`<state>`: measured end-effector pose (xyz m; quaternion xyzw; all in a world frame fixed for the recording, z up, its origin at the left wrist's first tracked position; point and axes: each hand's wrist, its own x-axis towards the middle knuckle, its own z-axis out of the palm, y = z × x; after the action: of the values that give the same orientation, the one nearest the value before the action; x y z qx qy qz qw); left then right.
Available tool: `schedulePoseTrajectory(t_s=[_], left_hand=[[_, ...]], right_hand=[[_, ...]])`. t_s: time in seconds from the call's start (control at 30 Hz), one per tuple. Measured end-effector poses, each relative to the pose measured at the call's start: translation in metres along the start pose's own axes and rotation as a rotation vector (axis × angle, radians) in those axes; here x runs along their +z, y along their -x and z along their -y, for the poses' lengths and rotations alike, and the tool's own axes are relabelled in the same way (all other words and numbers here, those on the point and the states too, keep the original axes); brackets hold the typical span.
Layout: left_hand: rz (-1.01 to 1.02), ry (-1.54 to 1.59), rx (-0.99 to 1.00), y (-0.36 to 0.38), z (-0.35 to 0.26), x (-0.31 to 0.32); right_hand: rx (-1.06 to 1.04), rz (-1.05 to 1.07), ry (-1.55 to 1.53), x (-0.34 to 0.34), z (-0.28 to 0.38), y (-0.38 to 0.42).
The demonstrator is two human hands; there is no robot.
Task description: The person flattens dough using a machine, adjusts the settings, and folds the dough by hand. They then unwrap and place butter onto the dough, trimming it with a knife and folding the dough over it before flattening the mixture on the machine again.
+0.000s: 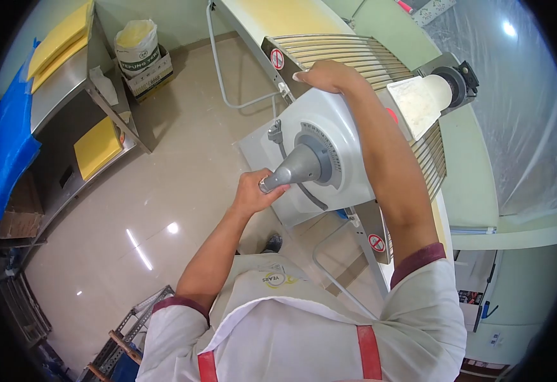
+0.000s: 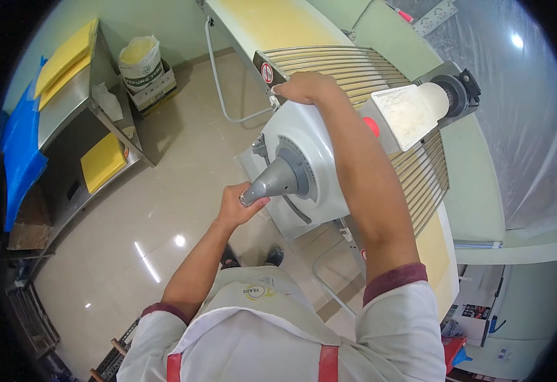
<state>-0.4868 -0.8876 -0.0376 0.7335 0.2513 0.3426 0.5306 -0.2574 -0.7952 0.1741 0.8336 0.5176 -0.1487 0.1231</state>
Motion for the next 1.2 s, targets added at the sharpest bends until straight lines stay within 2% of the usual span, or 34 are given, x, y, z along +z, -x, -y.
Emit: schedulePoseTrajectory(t_s=[0.03, 0.23, 0.3, 0.37, 0.43, 0.5, 0.57, 0.6, 0.63, 0.7, 0.73, 0.8, 0.87, 0.97, 1.03, 1.1, 1.2], left_hand=[[-0.011, 0.013, 0.006, 0.0, 0.002, 0.001], [-0.064, 0.043, 0.003, 0.003, 0.008, 0.006], [-0.068, 0.017, 0.007, 0.002, 0.005, 0.009], [-0.065, 0.023, -0.008, 0.004, 0.014, 0.01], [-0.087, 0.082, -0.064, 0.007, 0.027, 0.013], [-0.117, 0.127, -0.097, 0.01, 0.028, 0.014], [-0.185, 0.144, -0.082, 0.011, 0.028, 0.02], [-0.229, 0.125, -0.073, 0.012, 0.027, 0.023], [-0.198, 0.109, -0.077, 0.011, 0.026, 0.02], [-0.171, 0.117, -0.084, 0.011, 0.032, 0.018], [-0.185, 0.141, -0.089, 0.013, 0.036, 0.017], [-0.137, 0.191, -0.019, 0.008, 0.043, 0.012], [-0.108, 0.252, -0.018, 0.006, 0.034, 0.017], [-0.103, 0.336, -0.051, 0.009, 0.044, 0.009], [-0.114, 0.351, -0.073, 0.01, 0.048, 0.005], [-0.136, 0.326, -0.081, 0.012, 0.044, 0.008], [-0.225, 0.187, -0.098, 0.013, 0.035, 0.015]], right_hand=[[0.014, -0.035, 0.002, 0.001, 0.0, -0.002], [-0.235, -0.27, -0.117, 0.014, -0.012, -0.009], [-0.34, -0.456, -0.339, 0.017, -0.008, 0.032], [-0.53, -0.561, -0.438, 0.036, -0.02, 0.064], [-0.603, -0.802, -0.529, 0.065, -0.035, 0.121], [-0.57, -0.917, -0.62, 0.101, -0.077, 0.189], [-0.354, -0.985, -0.701, 0.158, -0.151, 0.237], [-0.017, -0.927, -0.949, 0.191, -0.19, 0.267], [0.249, -1.074, -0.857, 0.246, -0.248, 0.287], [0.847, -1.205, -0.722, 0.341, -0.345, 0.346], [1.057, -1.211, -1.011, 0.404, -0.395, 0.374], [1.129, -1.224, -1.008, 0.506, -0.415, 0.355], [0.988, -1.243, -1.014, 0.456, -0.34, 0.317], [0.627, -1.351, -2.013, 0.427, -0.313, 0.315], [0.656, -1.075, -1.539, 0.423, -0.338, 0.328], [0.544, -0.907, -0.839, 0.418, -0.375, 0.326], [0.48, -0.639, -0.414, 0.389, -0.396, 0.293]])
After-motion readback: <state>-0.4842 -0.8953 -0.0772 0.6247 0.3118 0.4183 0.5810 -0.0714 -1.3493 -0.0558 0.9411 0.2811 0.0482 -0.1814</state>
